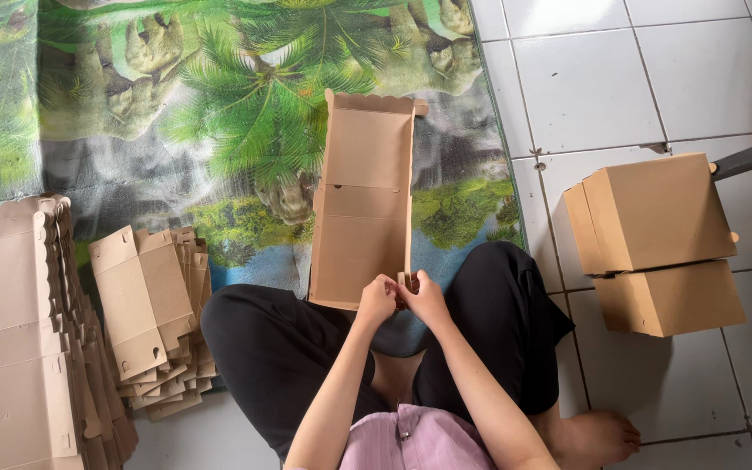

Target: The person sits on the floor and assembles a flat-packed cardboard box by hand. They fold the side flaps, tuck the tabs into slots, and secure the box structure.

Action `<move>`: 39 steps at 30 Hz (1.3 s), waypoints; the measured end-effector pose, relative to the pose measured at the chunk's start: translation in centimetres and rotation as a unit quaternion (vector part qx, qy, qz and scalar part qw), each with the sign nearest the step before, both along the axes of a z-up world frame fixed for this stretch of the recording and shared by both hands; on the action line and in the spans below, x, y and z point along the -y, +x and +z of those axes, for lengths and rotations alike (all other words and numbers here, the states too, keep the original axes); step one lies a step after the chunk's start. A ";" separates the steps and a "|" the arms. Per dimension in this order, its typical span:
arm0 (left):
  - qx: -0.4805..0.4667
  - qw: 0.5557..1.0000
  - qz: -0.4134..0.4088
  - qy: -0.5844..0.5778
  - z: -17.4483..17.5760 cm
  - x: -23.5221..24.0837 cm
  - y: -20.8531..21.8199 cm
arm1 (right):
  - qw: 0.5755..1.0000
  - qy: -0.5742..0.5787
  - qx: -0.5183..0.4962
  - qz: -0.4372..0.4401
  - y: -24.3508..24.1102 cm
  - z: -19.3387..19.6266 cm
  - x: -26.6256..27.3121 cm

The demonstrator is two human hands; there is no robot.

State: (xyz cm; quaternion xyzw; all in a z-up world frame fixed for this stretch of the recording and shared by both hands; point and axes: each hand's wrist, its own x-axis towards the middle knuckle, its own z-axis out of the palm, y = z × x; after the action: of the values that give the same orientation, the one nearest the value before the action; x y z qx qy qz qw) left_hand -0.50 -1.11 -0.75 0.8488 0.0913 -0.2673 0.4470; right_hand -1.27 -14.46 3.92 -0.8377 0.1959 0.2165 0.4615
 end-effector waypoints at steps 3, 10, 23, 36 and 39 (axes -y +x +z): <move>0.004 1.000 0.012 -0.028 -1.2 -0.7 0.3 | 0.999 0.017 0.025 -0.011 -0.2 1.0 0.0; 0.014 1.000 0.001 0.021 2.3 0.4 0.2 | 0.998 -0.044 0.014 0.041 -0.4 2.9 -0.2; 0.199 0.979 0.008 0.045 6.5 -1.1 0.2 | 0.983 -0.126 -0.006 0.135 -1.0 -0.7 -0.4; 0.196 0.940 0.259 -0.102 9.7 -9.3 0.5 | 0.991 -0.052 0.116 -0.032 -0.1 5.9 -1.8; 0.102 0.963 0.221 -0.116 6.6 -9.3 0.5 | 0.983 -0.077 0.156 -0.052 -0.3 3.6 -1.6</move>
State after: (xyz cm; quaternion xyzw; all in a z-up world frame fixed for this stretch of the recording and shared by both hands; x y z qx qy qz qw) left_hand 0.00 8.16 5.82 0.7725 0.1986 -0.0830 0.5975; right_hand -1.52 -12.91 7.53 -0.8830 0.1807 0.0428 0.4310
